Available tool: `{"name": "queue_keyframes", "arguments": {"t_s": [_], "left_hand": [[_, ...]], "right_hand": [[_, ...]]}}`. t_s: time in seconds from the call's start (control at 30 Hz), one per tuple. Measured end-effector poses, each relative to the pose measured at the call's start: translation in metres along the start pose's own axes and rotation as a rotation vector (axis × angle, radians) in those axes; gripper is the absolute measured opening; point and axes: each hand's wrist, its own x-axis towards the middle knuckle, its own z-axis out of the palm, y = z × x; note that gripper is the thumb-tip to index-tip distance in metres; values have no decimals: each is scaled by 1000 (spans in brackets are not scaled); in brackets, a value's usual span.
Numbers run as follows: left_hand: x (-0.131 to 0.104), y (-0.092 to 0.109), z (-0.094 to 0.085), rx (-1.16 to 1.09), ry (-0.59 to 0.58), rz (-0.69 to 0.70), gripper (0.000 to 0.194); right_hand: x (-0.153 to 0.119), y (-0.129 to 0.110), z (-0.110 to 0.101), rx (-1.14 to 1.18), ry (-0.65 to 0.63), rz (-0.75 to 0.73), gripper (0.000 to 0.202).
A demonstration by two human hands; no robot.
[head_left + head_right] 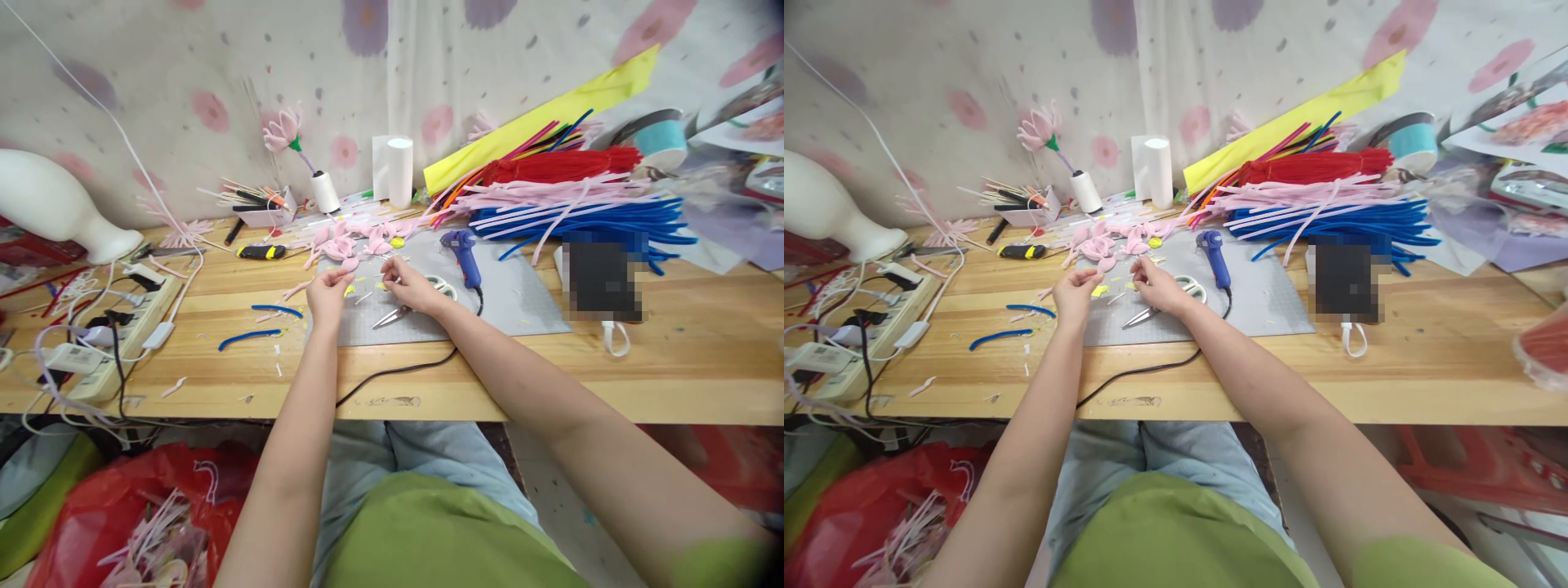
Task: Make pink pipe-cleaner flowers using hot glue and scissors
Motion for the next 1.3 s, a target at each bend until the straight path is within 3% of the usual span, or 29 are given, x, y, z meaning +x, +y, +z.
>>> {"name": "queue_keyframes", "arguments": {"t_s": [0.2,0.43,0.63,0.9,1.3], "left_hand": [[-15,11,11,-97,-322,-287,28],[-19,14,12,-33,-415,-340,31],[-21,12,15,-60,-359,-346,30],[-22,10,19,-227,-217,-408,45],[-21,8,25,-305,-126,-362,56]], "right_hand": [[-3,-5,-6,83,-80,-23,23],[-4,-9,-7,39,-114,-14,20],[-4,-7,-5,27,-102,-5,23],[0,2,-3,215,59,118,31],[0,-4,8,406,32,93,37]]}}
